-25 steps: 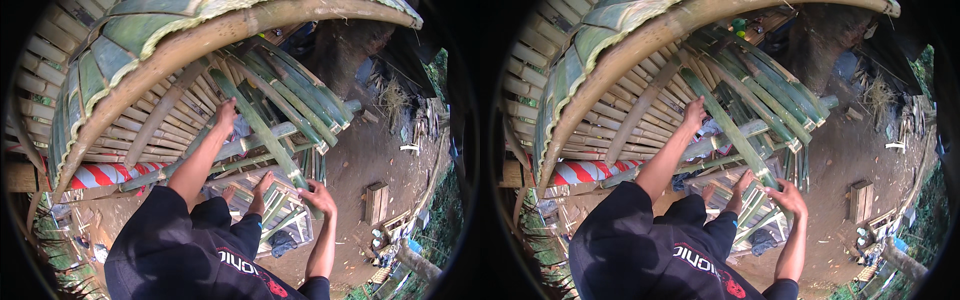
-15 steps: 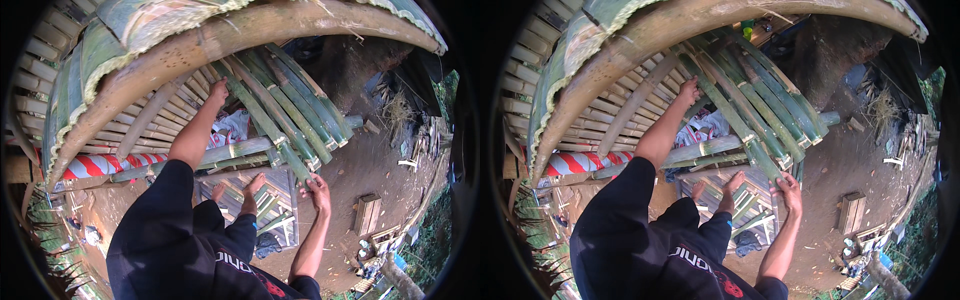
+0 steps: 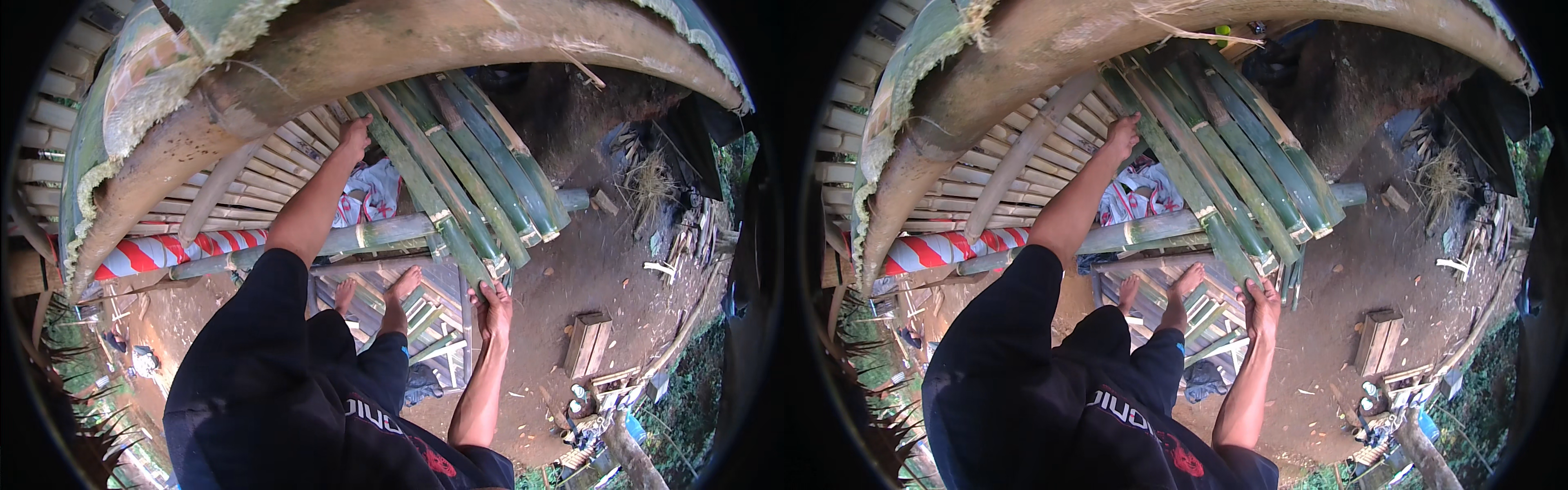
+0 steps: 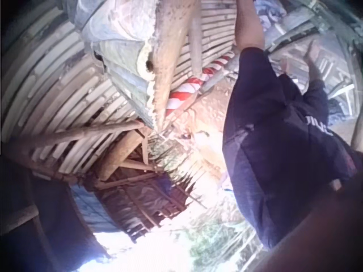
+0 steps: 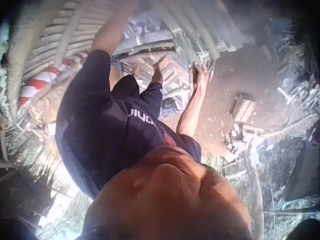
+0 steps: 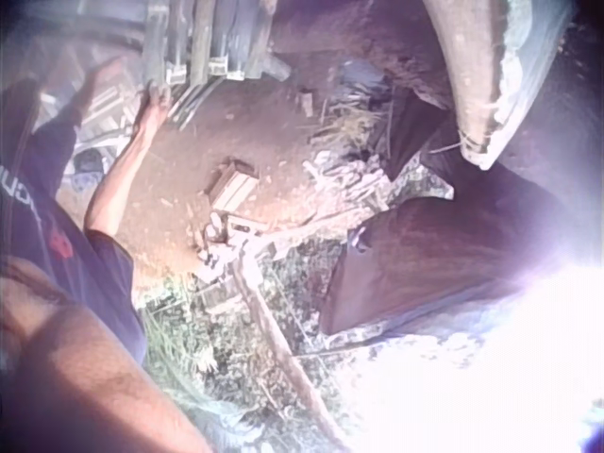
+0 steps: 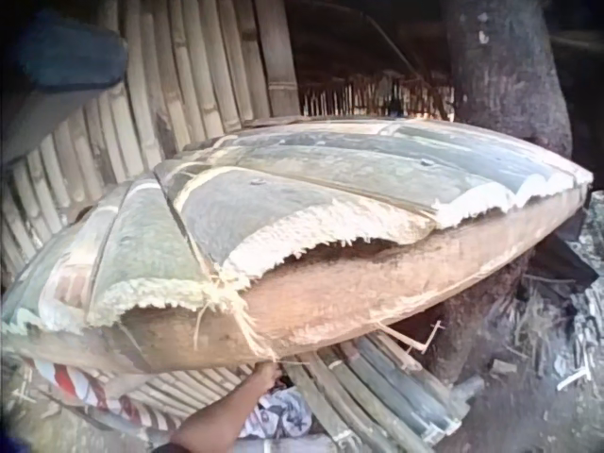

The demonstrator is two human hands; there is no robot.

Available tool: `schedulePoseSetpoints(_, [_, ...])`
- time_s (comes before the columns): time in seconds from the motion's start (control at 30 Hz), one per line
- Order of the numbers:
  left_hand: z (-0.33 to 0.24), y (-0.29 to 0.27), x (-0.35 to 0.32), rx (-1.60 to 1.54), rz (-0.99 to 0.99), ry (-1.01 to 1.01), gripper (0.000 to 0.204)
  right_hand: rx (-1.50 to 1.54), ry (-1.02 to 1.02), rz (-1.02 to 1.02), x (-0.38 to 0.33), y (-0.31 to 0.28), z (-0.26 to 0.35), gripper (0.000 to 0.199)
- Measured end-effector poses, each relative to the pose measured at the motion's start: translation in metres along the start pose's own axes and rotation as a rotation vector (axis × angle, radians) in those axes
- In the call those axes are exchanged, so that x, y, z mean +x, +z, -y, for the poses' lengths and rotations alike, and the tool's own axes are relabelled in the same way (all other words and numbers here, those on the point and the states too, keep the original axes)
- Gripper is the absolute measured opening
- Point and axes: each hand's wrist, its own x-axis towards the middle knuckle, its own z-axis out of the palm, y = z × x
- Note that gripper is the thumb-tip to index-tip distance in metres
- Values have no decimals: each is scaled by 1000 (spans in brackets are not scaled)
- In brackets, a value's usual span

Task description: The person uses a machete to cut and shape bamboo poles while standing on a partially constructed bamboo framework. They repeatedly position the bamboo, strike it with the machete, and adjust the pieces to fit the structure.

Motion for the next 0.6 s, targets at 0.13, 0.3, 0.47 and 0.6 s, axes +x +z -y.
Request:
schedulePoseSetpoints(0.13, [-1,4,1,-73,-1,18,26,127,-5,-57,3,2,-5,20])
schedulePoseSetpoints(0.3, [-5,3,3,-51,-78,27,22,241,17,-87,1,9,-15,26])
schedulePoseSetpoints(0.47, [3,-3,1,-112,73,-14,27,232,23,-89,2,7,-15,28])
schedulePoseSetpoints(0.6, [6,-2,-7,-93,126,-17,29,227,13,-65,3,5,-16,29])
